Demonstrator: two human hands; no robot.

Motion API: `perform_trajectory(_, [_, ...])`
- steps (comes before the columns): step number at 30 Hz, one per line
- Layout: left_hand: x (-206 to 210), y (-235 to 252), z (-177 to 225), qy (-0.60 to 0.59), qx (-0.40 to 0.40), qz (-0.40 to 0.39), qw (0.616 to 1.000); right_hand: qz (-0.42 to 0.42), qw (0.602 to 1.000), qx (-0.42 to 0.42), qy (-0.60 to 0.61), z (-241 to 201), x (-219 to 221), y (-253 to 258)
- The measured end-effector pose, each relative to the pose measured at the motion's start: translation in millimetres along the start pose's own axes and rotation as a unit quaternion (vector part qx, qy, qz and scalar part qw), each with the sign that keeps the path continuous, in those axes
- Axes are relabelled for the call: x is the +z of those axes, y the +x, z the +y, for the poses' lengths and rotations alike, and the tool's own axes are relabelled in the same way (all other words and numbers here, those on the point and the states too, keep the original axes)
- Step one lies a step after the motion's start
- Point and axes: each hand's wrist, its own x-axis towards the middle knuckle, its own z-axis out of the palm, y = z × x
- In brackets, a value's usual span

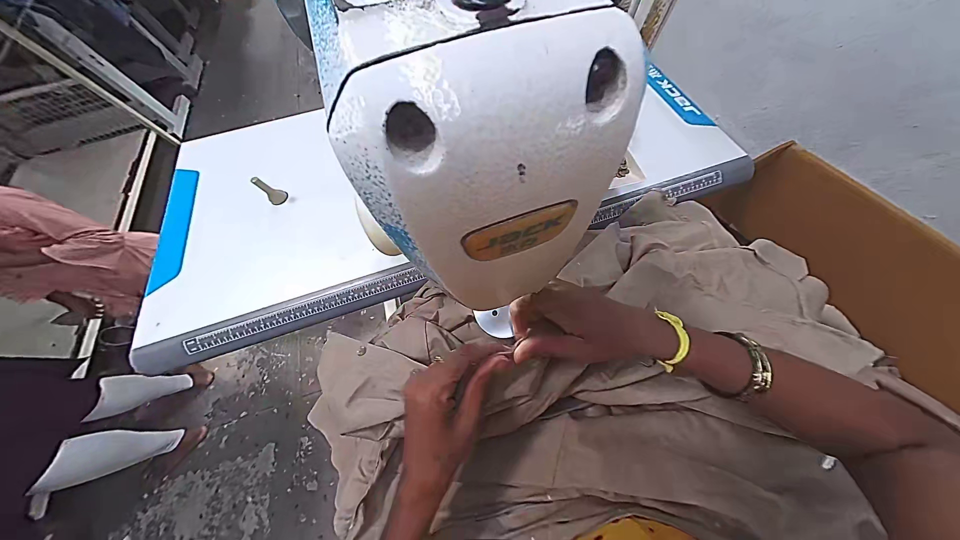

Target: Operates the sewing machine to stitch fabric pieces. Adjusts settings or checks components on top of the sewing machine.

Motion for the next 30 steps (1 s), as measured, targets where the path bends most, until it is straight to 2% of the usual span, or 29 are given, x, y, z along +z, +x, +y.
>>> perform_trajectory(2, [-26, 2, -14, 0.082, -0.014, 0.022, 0.996, 0.033, 0.998, 0.045, -0.028, 8, -3, -6])
perform_trajectory(5, [-62, 1, -41, 0.224, -0.072, 0.054, 0.971, 0.084, 0.978, 0.181, -0.06, 18, -7, 2])
perform_trajectory(7, [-74, -4, -53, 0.252, -0.1, 0.06, 0.961, 0.086, 0.96, 0.263, -0.043, 12, -3, 15])
perform_trajectory(10, [-75, -14, -59, 0.249, -0.123, 0.069, 0.958, 0.094, 0.94, 0.324, -0.048, 3, 3, 27])
perform_trajectory(12, [-69, -17, -64, 0.238, -0.134, 0.067, 0.96, 0.087, 0.937, 0.336, -0.047, 1, 4, 27])
perform_trajectory(17, [-66, 3, -57, 0.25, -0.117, 0.081, 0.958, 0.063, 0.957, 0.282, -0.005, 14, -16, 9])
perform_trajectory(20, [-63, 11, -51, 0.253, -0.09, 0.078, 0.96, 0.061, 0.959, 0.271, -0.06, 15, -23, -2])
perform_trajectory(23, [-60, 14, -53, 0.271, -0.083, 0.066, 0.957, 0.043, 0.957, 0.236, -0.164, 30, -34, -21])
perform_trajectory(25, [-58, 12, -53, 0.305, -0.082, 0.056, 0.947, 0.021, 0.938, 0.255, -0.236, 41, -57, -41])
perform_trajectory(27, [-52, 12, -56, 0.332, -0.054, 0.052, 0.94, 0.004, 0.896, 0.292, -0.334, 54, -84, -58])
perform_trajectory(29, [-42, 17, -56, 0.292, -0.022, 0.029, 0.956, 0.013, 0.848, 0.341, -0.406, 60, -96, -62])
perform_trajectory(30, [-35, 21, -54, 0.244, -0.022, 0.012, 0.969, 0.047, 0.847, 0.333, -0.412, 64, -95, -57])
